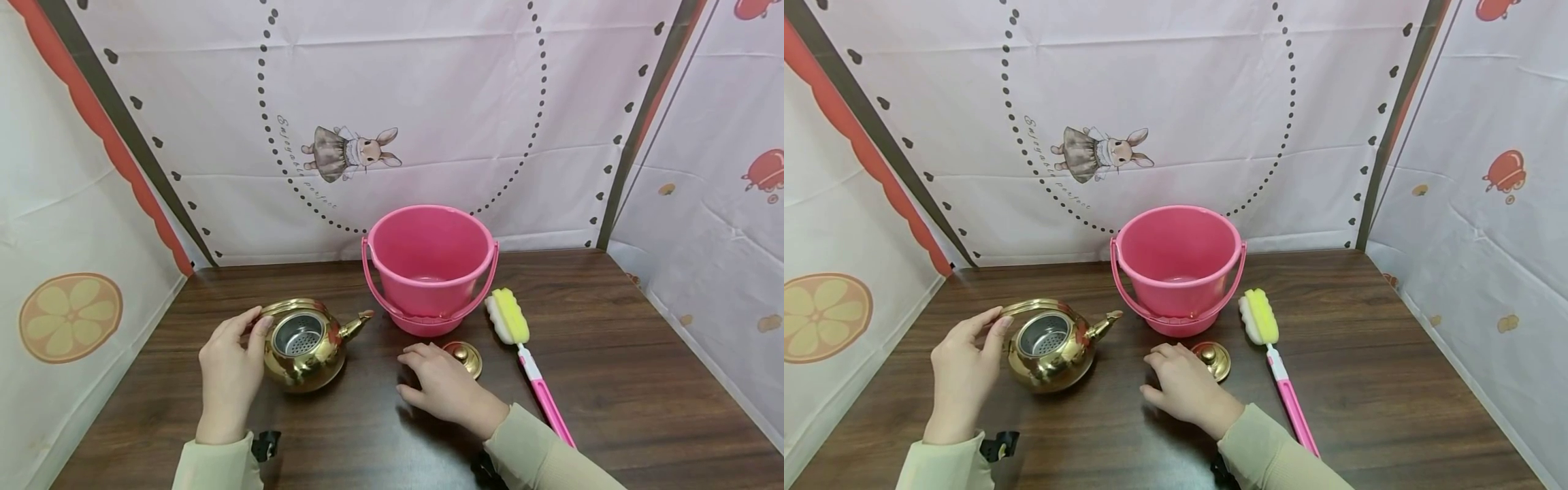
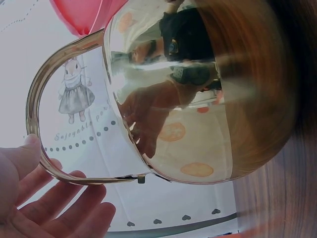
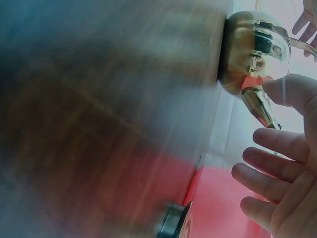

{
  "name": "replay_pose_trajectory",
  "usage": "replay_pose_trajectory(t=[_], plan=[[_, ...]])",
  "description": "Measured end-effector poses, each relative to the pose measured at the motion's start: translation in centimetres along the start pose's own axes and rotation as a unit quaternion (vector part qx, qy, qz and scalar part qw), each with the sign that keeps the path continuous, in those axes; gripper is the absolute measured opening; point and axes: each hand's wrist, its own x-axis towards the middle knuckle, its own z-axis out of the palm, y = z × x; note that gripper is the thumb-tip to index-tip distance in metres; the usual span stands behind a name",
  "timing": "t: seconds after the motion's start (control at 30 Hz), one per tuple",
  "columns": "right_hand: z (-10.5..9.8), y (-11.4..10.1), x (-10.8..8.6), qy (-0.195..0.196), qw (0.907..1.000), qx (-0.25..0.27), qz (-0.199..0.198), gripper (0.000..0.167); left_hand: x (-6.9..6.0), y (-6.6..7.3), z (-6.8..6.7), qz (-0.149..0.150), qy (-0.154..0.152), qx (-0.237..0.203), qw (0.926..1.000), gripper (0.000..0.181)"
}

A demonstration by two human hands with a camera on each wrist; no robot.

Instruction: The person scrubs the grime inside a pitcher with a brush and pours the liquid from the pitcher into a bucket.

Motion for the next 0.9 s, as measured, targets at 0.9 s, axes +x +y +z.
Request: replay_pose_trajectory(t=[0.9], plan=[[-0.01, -0.83, 0.51, -0.013, 0.9999, -0.005, -0.004, 0.043, 0.01, 0.04, 0.01, -0.002, 0.002, 0.000, 1.0000, 0.025]])
